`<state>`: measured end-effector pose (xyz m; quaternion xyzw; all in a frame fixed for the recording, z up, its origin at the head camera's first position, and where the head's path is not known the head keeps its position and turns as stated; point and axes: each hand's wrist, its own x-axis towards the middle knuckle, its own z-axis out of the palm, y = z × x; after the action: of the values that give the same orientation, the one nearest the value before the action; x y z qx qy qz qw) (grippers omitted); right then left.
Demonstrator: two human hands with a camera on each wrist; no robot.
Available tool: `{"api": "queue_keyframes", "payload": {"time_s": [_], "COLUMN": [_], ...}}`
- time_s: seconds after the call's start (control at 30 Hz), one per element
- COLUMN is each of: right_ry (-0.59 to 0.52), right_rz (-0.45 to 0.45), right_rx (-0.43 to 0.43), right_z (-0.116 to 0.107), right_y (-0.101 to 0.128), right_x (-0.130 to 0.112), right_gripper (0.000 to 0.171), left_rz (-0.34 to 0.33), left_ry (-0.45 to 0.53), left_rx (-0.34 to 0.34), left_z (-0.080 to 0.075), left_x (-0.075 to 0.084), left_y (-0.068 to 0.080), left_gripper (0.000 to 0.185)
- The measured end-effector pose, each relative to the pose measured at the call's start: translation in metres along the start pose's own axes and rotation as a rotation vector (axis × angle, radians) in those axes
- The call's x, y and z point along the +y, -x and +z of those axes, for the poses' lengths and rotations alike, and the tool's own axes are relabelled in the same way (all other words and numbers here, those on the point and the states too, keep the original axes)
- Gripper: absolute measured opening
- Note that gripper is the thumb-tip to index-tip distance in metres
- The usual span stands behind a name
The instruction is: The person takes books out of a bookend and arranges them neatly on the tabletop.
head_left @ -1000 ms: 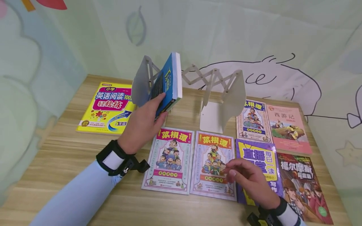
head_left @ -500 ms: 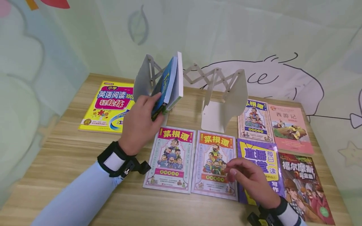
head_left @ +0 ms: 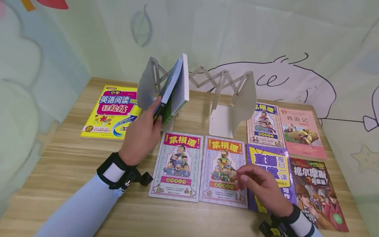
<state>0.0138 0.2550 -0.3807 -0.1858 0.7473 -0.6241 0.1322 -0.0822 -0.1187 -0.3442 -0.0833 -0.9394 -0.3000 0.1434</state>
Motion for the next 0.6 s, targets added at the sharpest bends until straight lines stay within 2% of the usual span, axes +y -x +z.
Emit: {"api": "queue_keyframes", "payload": {"time_s": [0.17, 0.37, 0.47, 0.6], "right_ry": [-0.004, -0.017, -0.018, -0.012], "right_rz": [-0.002, -0.033, -0.055, -0.066], "right_rx": [-0.012, -0.011, -0.001, 0.011], "right_z": [-0.001, -0.002, -0.002, -0.004], "right_y": [-0.001, -0.002, -0.002, -0.003], "right_x": [-0.001, -0.002, -0.003, -0.006], "right_gripper": [0.019, 0.022, 0.023, 0.026], "left_rz": [0.028, 0.104, 0.158, 0.221], "left_ry": [0.012, 0.018, 0.092, 0.333], "left_rx": [0.125, 0.293, 0.419, 0.595], "left_z": [-0.017, -0.051, -0.069, -0.084], "left_x": [0.002, 0.026, 0.036, 0.045], "left_y": [0.012, 0.027, 0.032, 0.033], "left_gripper": [0.058, 0.049, 0.043, 0.036]}}
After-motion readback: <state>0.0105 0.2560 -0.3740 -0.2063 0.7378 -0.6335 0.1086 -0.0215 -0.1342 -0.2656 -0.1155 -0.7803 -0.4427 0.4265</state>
